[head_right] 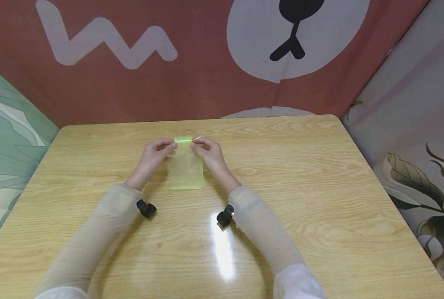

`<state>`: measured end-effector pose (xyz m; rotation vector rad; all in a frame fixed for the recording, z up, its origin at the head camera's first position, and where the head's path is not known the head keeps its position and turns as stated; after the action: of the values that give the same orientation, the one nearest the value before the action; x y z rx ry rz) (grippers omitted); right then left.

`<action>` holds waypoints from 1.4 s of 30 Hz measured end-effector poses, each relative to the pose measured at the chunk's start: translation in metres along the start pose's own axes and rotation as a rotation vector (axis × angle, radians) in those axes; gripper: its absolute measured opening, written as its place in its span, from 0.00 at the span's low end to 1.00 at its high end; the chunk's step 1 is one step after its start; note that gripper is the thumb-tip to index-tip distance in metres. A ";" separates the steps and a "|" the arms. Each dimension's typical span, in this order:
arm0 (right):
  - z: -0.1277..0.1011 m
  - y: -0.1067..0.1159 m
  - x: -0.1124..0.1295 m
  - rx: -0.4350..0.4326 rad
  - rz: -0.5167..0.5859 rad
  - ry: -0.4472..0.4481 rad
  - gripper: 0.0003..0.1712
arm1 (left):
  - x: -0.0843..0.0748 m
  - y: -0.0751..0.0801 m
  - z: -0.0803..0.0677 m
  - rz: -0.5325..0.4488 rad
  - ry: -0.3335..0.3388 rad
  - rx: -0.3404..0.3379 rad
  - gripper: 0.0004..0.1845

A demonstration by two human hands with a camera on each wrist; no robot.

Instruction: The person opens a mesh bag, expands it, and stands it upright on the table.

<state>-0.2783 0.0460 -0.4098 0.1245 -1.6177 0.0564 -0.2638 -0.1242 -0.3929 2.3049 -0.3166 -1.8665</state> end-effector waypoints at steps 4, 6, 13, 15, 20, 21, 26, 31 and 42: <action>0.000 -0.001 0.001 0.002 0.010 0.012 0.18 | 0.000 -0.001 0.000 0.005 0.007 0.001 0.19; 0.000 -0.001 0.002 -0.002 0.013 0.019 0.18 | 0.000 -0.002 0.000 0.017 0.005 -0.002 0.19; -0.001 0.001 0.003 -0.037 -0.008 0.005 0.17 | 0.000 -0.002 0.001 0.067 -0.008 -0.021 0.17; -0.001 0.002 0.004 -0.042 -0.009 0.001 0.16 | 0.000 -0.002 0.001 0.067 -0.008 -0.026 0.17; -0.002 0.004 0.004 -0.040 -0.012 0.011 0.15 | 0.001 -0.001 0.000 0.049 0.006 -0.038 0.17; -0.002 0.004 0.004 -0.040 -0.014 0.013 0.15 | 0.001 -0.001 0.000 0.044 0.008 -0.040 0.17; -0.003 0.005 0.004 -0.041 -0.017 0.011 0.14 | 0.000 0.000 -0.001 0.022 0.010 -0.047 0.18; -0.003 0.006 0.005 -0.061 -0.002 -0.006 0.12 | -0.001 0.001 -0.001 0.014 0.001 -0.051 0.18; -0.003 0.010 0.003 -0.067 0.050 -0.051 0.08 | -0.002 0.002 -0.001 0.005 -0.018 -0.052 0.15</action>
<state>-0.2769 0.0559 -0.4060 0.0341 -1.6719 0.0371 -0.2633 -0.1258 -0.3903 2.2535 -0.2730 -1.8709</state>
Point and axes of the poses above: each hand's wrist, its own z-axis towards the middle knuckle, its own y-axis out of the back of the hand, x = y × z, the point moved 7 cm from there along z, towards the middle knuckle, and after that the axes turned 3 degrees about y, right-handed, at the moved point
